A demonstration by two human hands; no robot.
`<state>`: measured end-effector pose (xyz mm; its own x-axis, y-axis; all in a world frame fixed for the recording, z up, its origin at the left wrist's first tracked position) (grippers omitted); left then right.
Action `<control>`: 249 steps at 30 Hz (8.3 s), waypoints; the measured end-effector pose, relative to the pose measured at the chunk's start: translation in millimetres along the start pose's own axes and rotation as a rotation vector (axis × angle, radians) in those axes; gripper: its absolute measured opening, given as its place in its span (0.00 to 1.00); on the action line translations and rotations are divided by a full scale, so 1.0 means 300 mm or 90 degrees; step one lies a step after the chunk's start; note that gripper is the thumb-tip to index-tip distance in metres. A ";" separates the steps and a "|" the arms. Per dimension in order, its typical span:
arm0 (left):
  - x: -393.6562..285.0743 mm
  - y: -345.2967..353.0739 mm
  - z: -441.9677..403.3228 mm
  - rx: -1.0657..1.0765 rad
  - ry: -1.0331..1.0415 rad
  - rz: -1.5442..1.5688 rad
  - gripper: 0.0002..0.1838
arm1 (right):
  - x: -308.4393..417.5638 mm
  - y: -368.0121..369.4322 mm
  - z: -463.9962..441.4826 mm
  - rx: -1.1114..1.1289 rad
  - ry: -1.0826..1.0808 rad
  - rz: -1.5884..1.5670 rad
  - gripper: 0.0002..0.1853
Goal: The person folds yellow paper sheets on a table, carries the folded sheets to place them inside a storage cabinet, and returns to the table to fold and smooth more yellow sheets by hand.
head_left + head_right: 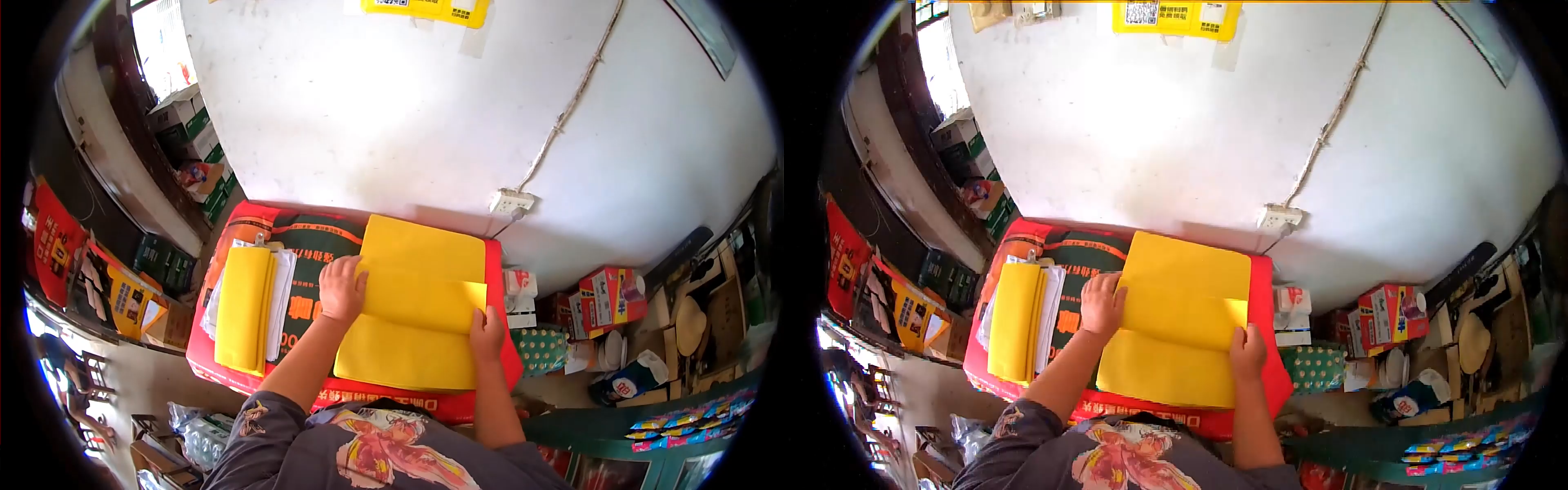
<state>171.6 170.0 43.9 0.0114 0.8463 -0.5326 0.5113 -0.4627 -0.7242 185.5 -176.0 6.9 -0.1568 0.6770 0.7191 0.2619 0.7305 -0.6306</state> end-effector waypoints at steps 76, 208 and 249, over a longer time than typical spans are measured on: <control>-0.023 0.085 0.133 0.384 0.038 -0.207 0.36 | -0.024 0.142 -0.047 0.159 -0.260 0.262 0.42; -0.233 0.149 0.197 0.400 0.132 -0.124 0.27 | -0.097 -0.089 0.276 0.027 0.177 -0.089 0.12; -0.016 0.013 0.297 0.366 0.041 -0.174 0.35 | 0.212 0.133 0.213 0.172 -0.257 0.264 0.36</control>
<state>96.9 140.6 4.5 0.0061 0.9597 -0.2808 -0.0398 -0.2804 -0.9591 125.1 -97.9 8.8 -0.4542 0.8503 0.2661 0.1372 0.3619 -0.9221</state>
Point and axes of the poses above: each hand's wrist, its own z-axis away from the middle knuckle, its own y-axis out of the palm, x = y × z, the point moved 3 cm from there along -z, towards the middle knuckle
